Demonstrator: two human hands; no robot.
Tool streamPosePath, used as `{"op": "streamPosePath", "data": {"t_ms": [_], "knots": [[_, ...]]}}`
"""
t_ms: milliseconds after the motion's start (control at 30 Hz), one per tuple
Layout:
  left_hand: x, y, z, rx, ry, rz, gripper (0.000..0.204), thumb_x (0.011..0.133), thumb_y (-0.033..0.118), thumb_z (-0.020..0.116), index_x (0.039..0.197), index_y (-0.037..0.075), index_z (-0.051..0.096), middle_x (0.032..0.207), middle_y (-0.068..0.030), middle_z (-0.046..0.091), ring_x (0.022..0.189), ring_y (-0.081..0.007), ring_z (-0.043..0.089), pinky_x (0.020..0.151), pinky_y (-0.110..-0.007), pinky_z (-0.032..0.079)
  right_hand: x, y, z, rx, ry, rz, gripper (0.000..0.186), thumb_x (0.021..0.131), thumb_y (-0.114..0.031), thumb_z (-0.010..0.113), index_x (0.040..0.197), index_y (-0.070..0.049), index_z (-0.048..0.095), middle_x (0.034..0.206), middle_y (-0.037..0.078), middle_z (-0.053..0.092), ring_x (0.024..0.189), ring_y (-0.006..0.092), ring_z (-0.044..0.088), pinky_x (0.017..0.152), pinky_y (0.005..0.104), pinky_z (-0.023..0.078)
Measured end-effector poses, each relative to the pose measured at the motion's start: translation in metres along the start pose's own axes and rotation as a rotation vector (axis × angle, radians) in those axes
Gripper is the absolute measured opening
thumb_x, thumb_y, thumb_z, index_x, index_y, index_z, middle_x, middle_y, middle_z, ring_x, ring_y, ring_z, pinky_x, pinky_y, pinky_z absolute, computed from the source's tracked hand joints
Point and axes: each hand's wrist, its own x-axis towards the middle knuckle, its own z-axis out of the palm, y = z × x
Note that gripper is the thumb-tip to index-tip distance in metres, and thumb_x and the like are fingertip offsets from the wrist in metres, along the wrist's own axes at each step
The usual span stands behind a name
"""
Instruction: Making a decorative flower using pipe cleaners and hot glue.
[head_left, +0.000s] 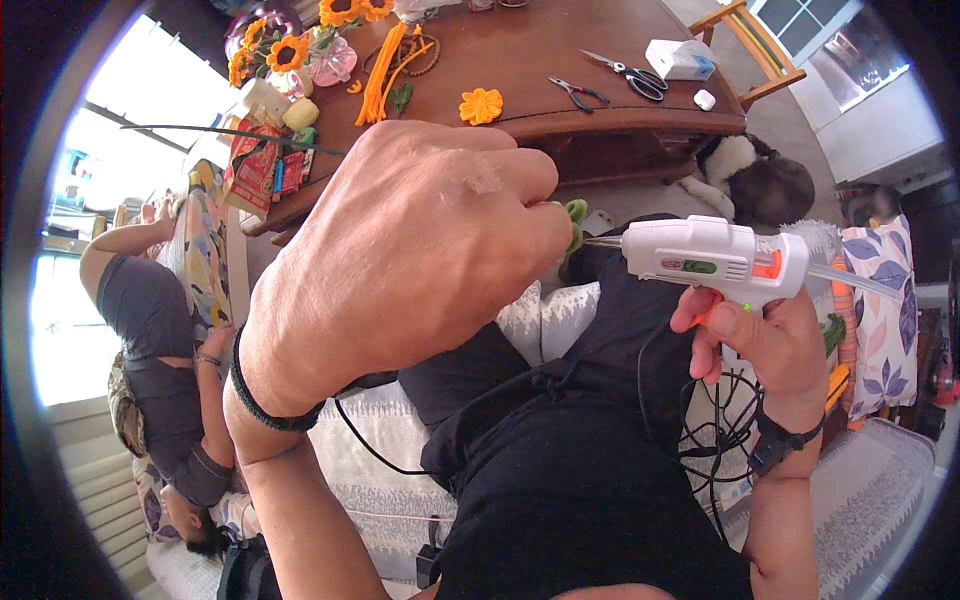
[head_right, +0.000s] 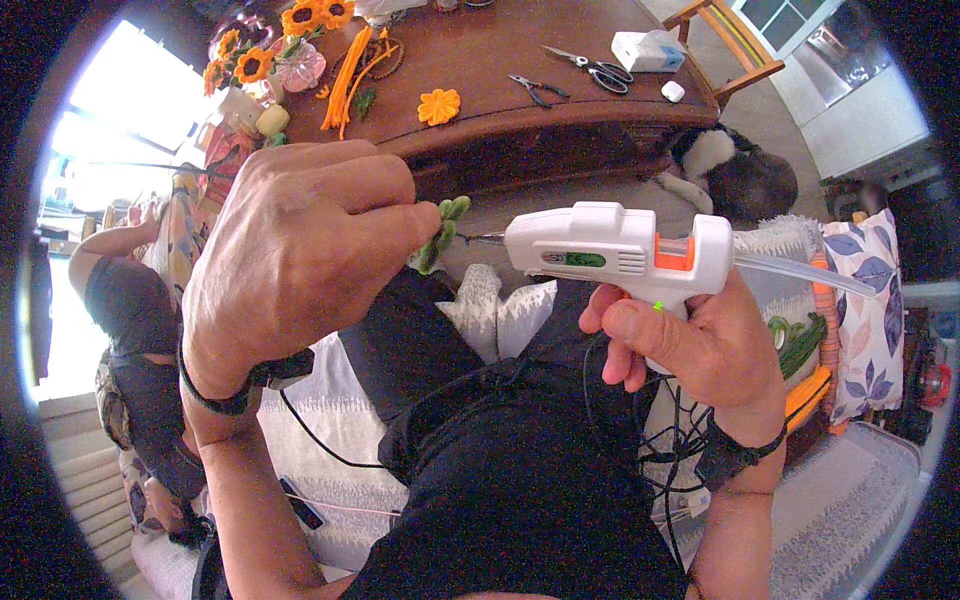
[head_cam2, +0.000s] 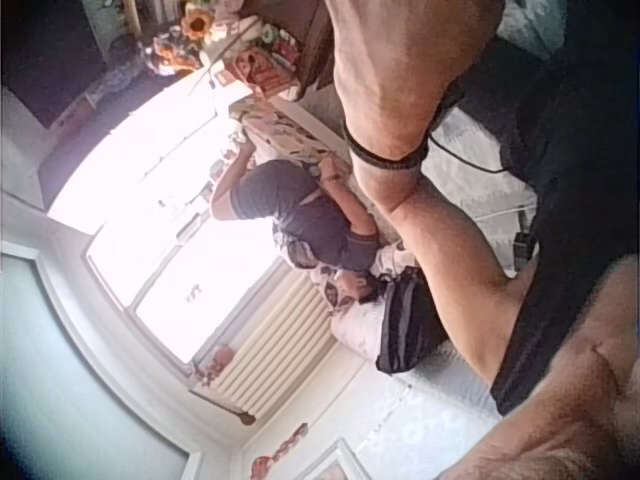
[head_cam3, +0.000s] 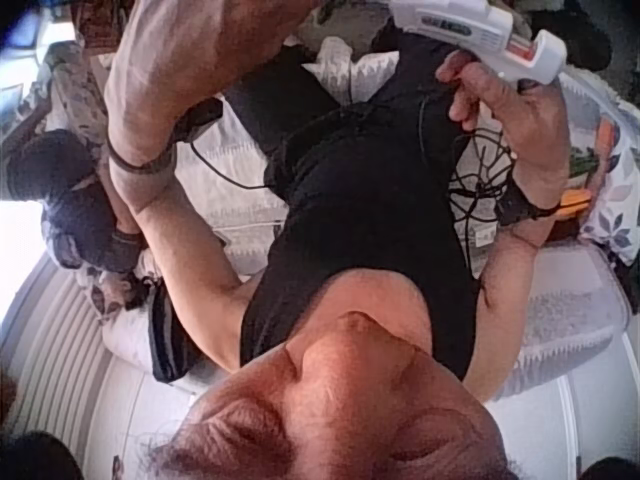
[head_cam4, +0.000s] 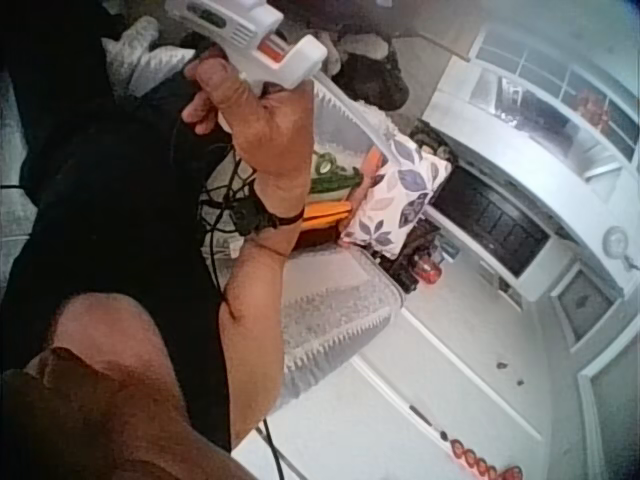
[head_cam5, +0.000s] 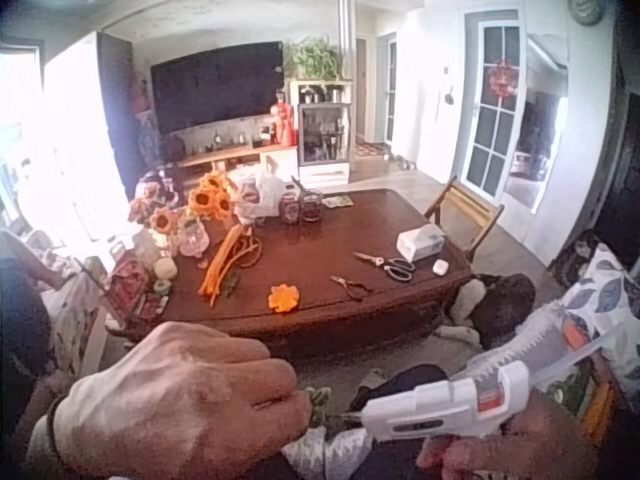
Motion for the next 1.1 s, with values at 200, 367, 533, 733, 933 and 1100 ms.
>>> {"op": "streamPosePath", "data": {"t_ms": [200,367,533,733,933,1100], "knots": [[0.0008,-0.0002,-0.0001,0.002,-0.006,-0.004,0.011,0.073,0.011,0.068,0.082,0.006,0.066,0.072,-0.0057,0.057,0.069,-0.0274,0.062,0.059,-0.041,0.049,-0.0008,0.0018,0.0025,-0.019,0.089,-0.004,0.052,0.091,-0.028,0.073,0.129,0.005,0.058,0.092,0.017,0.07,0.057,0.0192,0.068,0.045,0.0267,0.05],[0.0014,-0.0012,0.0015,-0.006,-0.009,0.008,0.01,0.072,0.011,0.068,0.08,0.006,0.065,0.071,-0.0056,0.055,0.068,-0.0271,0.061,0.058,-0.041,0.048,0.0007,-0.0025,0.0011,-0.026,0.003,0.02,0.035,0.097,-0.019,0.066,0.124,0.003,0.062,0.095,0.012,0.071,0.064,0.0143,0.069,0.051,0.0248,0.054],[-0.0017,-0.0017,0.001,-0.004,0.005,0.011,0.01,0.072,0.011,0.068,0.079,0.006,0.063,0.071,-0.0059,0.055,0.068,-0.0275,0.061,0.058,-0.041,0.048,0.0005,-0.0055,0.005,-0.046,0.011,0.004,0.032,0.097,-0.019,0.068,0.12,0.003,0.063,0.093,0.011,0.071,0.063,0.0136,0.068,0.051,0.025,0.054],[0.0007,-0.0007,0.0014,-0.014,-0.013,0.005,0.01,0.072,0.011,0.068,0.08,0.006,0.063,0.072,-0.0064,0.055,0.069,-0.0278,0.061,0.059,-0.042,0.049,0.0005,-0.007,0.0058,-0.067,0.029,0.0,0.03,0.096,-0.02,0.069,0.114,0.004,0.065,0.09,0.01,0.07,0.062,0.0134,0.067,0.05,0.0253,0.053],[-0.0007,0.0001,-0.0003,0.003,-0.026,0.002,0.011,0.072,0.011,0.068,0.08,0.006,0.063,0.072,-0.0065,0.055,0.071,-0.0279,0.062,0.06,-0.042,0.049,0.0006,-0.0045,0.007,-0.093,0.053,0.032,0.052,0.093,-0.029,0.073,0.128,0.006,0.059,0.09,0.016,0.069,0.058,0.0166,0.066,0.049,0.0258,0.051],[-0.0006,-0.0001,0.0003,0.014,-0.032,0.004,0.01,0.072,0.011,0.068,0.08,0.006,0.063,0.073,-0.0066,0.055,0.071,-0.028,0.062,0.061,-0.042,0.05,0.0005,-0.0056,0.0066,-0.085,0.035,-0.006,0.025,0.097,-0.02,0.07,0.104,0.004,0.067,0.083,0.008,0.068,0.059,0.0128,0.065,0.05,0.0256,0.054]]}}
